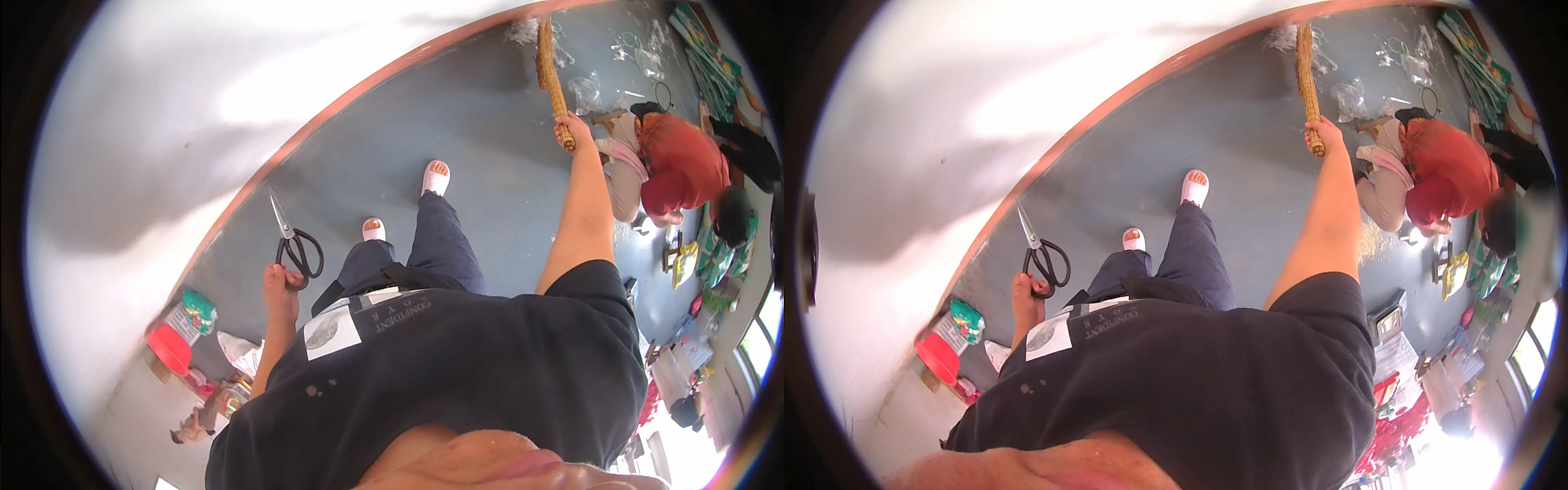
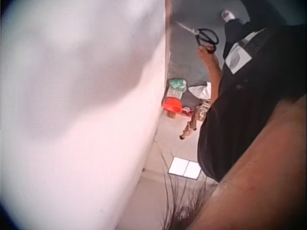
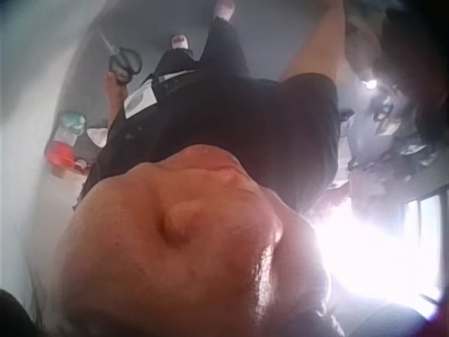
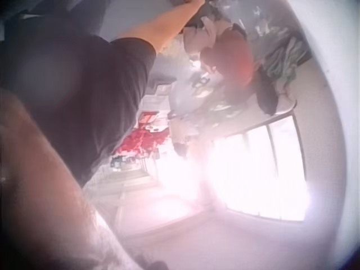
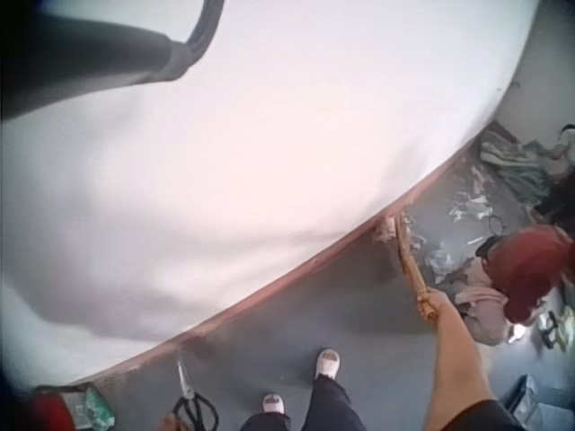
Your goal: The person sweeps a cluttered floor with a traditional straw broom, moving debris toward a central area. They briefly pick up a white sack and a roll of plastic bags, then continue sweeping around other workers who are sorting materials.
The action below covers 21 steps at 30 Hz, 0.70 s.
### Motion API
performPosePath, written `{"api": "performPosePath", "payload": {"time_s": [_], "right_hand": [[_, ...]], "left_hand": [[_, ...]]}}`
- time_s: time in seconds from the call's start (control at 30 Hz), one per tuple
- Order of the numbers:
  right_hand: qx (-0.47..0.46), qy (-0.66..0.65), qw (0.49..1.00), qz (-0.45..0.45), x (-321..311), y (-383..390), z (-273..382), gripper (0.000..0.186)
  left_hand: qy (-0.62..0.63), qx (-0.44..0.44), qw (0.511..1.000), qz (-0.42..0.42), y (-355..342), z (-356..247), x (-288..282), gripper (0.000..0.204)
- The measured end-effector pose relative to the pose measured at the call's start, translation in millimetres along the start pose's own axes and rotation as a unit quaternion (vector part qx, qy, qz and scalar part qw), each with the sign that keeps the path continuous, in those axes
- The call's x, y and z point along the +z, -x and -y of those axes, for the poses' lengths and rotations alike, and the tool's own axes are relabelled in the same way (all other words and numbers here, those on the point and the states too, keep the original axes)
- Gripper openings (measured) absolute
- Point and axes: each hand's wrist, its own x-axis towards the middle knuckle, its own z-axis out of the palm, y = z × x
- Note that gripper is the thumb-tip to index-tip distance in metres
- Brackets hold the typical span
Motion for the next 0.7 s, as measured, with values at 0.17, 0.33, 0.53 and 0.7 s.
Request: {"api": "performPosePath", "payload": {"time_s": [0.17,0.33,0.53,0.7], "right_hand": [[-0.009,0.006,0.998,0.058,-48,41,-1,0.043],[0.018,-0.183,0.982,0.034,-56,132,-91,0.041],[0.096,-0.473,0.874,-0.054,-35,241,-177,0.024],[0.13,-0.678,0.716,-0.104,-60,206,-238,0.013]], "left_hand": [[-0.015,-0.019,0.998,0.054,-25,-10,62,0.018],[-0.058,0.006,0.991,0.121,-63,-29,122,0.018],[-0.111,0.011,0.965,0.238,-110,-51,211,0.018],[-0.136,-0.021,0.944,0.301,-140,-61,284,0.019]]}}
